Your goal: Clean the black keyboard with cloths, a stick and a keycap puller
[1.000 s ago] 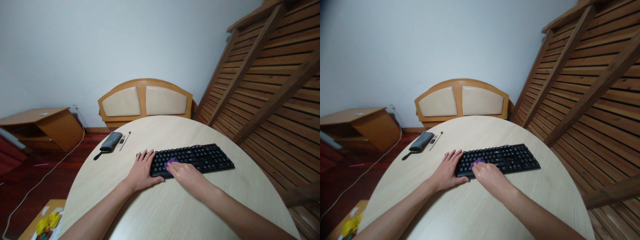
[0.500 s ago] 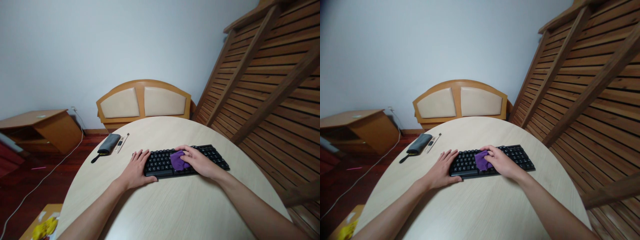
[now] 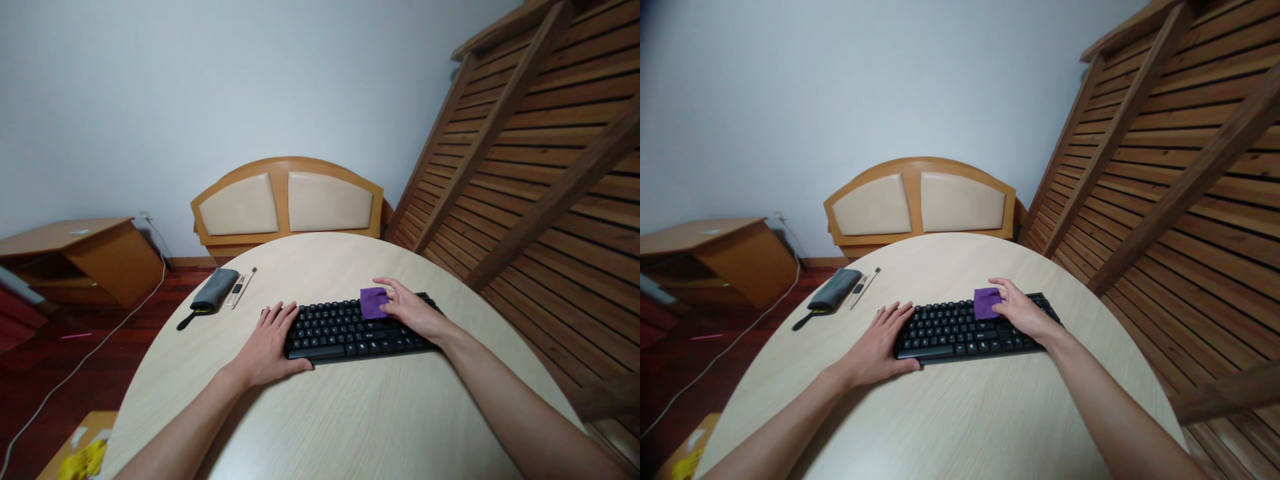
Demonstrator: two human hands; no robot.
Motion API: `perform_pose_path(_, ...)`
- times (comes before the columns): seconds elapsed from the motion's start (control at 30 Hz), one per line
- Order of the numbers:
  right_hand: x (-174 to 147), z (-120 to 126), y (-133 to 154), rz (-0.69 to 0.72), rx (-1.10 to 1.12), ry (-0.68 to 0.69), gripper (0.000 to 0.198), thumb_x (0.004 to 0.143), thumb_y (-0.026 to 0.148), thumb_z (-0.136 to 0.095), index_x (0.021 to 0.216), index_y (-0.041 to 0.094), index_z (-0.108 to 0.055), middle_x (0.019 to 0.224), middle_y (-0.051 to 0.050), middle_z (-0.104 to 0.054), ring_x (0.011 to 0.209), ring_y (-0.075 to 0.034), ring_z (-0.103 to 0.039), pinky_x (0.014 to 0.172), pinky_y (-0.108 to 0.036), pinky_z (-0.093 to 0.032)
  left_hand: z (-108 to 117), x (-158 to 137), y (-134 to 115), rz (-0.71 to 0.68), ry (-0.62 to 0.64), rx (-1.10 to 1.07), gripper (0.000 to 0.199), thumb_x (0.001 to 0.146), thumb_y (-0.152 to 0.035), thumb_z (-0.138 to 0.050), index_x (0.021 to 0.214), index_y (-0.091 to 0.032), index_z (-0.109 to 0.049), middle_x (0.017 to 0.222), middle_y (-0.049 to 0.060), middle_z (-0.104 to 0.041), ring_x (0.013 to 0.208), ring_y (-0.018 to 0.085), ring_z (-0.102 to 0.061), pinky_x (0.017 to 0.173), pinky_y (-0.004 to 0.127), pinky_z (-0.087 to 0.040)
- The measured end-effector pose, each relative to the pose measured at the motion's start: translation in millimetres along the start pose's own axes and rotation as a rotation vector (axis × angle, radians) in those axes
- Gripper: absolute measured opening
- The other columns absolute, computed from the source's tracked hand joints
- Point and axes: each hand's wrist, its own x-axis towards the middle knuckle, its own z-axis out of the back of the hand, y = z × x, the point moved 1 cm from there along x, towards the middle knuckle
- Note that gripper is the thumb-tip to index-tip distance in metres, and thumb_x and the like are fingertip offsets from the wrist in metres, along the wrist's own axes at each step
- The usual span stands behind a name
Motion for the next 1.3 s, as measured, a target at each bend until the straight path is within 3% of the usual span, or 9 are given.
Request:
perform_pose_path(0.17,-5.1,15.7,-12.9,0.106,-0.130,-0.049,0.030,0.082,0.023,-0.058,0.111,0.023,-0.050,0.122,-0.013,-0.071,0.110,-0.023,-0.069,0.095,-0.045,-0.056,-1.6,0.1,1.4,0.017,0.033,0.012,0.109,0.075,-0.084,-0.059,0.156,-0.018,-0.030,0.163,0.018,-0.032,0.149,0.045,-0.025,0.119,0.069,-0.021)
perform_pose_path(0.3,-7.1,22.1,-18.8,0.162,-0.357,-0.156,0.037,0.085,0.029,-0.060,0.120,0.022,-0.053,0.124,-0.013,-0.069,0.114,-0.023,-0.067,0.101,-0.045,-0.052,-2.2,-0.4,1.6,0.015,0.027,0.020,0.108,0.075,-0.084,-0.059,0.157,-0.020,-0.029,0.163,0.017,-0.032,0.149,0.044,-0.026,0.120,0.068,-0.020)
perform_pose_path(0.4,-5.5,31.9,-18.8,0.189,-0.372,-0.223,0.031,0.085,0.033,-0.061,0.114,0.022,-0.058,0.122,-0.011,-0.070,0.102,-0.022,-0.070,0.091,-0.042,-0.057,-2.6,-0.6,1.8,0.012,0.034,0.029,0.107,0.076,-0.084,-0.057,0.157,-0.019,-0.028,0.163,0.017,-0.032,0.150,0.044,-0.025,0.120,0.068,-0.020)
perform_pose_path(0.53,-1.9,67.0,-23.5,0.236,-0.305,-0.469,0.024,0.082,0.040,-0.065,0.095,0.020,-0.067,0.117,-0.013,-0.073,0.098,-0.025,-0.072,0.089,-0.041,-0.058,-1.5,-0.1,2.0,0.004,0.031,0.026,0.107,0.076,-0.084,-0.058,0.157,-0.020,-0.028,0.162,0.018,-0.032,0.149,0.045,-0.026,0.119,0.069,-0.020)
perform_pose_path(0.73,0.9,129.9,-66.5,0.142,-0.481,-0.766,0.037,0.083,0.039,-0.061,0.111,0.019,-0.075,0.103,-0.011,-0.078,0.090,-0.026,-0.074,0.086,-0.042,-0.060,0.0,0.4,1.5,0.023,0.053,0.025,0.108,0.076,-0.084,-0.058,0.156,-0.018,-0.029,0.162,0.018,-0.033,0.149,0.045,-0.026,0.119,0.069,-0.021)
perform_pose_path(0.87,3.6,148.0,-87.8,0.076,-0.584,-0.811,0.039,0.081,0.030,-0.059,0.113,0.016,-0.076,0.103,-0.014,-0.077,0.095,-0.029,-0.073,0.091,-0.045,-0.057,-1.3,0.0,1.6,0.012,0.028,0.018,0.107,0.076,-0.083,-0.059,0.157,-0.021,-0.028,0.162,0.016,-0.034,0.149,0.045,-0.027,0.119,0.069,-0.022)
perform_pose_path(1.03,4.4,149.4,-89.7,0.033,-0.727,-0.886,0.039,0.084,0.029,-0.051,0.108,0.013,-0.077,0.134,-0.020,-0.062,0.126,-0.037,-0.057,0.113,-0.053,-0.039,-0.9,0.6,1.5,0.017,0.038,0.019,0.107,0.076,-0.083,-0.059,0.157,-0.021,-0.028,0.163,0.016,-0.033,0.149,0.045,-0.027,0.119,0.069,-0.023)
perform_pose_path(1.2,3.4,139.9,-92.1,0.023,-0.972,-0.804,0.043,0.084,0.052,-0.059,0.107,0.021,-0.079,0.119,-0.018,-0.066,0.112,-0.039,-0.060,0.102,-0.056,-0.045,-1.7,-0.2,2.6,0.010,0.028,0.009,0.108,0.075,-0.083,-0.060,0.158,-0.022,-0.027,0.162,0.016,-0.033,0.149,0.045,-0.026,0.119,0.070,-0.023)
perform_pose_path(1.3,6.0,141.0,-100.3,0.048,-1.075,-0.714,0.042,0.089,0.047,-0.052,0.104,0.019,-0.080,0.114,-0.017,-0.069,0.107,-0.034,-0.063,0.098,-0.050,-0.049,-2.5,-0.7,3.2,0.003,0.027,0.011,0.107,0.076,-0.082,-0.060,0.158,-0.022,-0.026,0.163,0.016,-0.032,0.149,0.045,-0.026,0.119,0.070,-0.023)
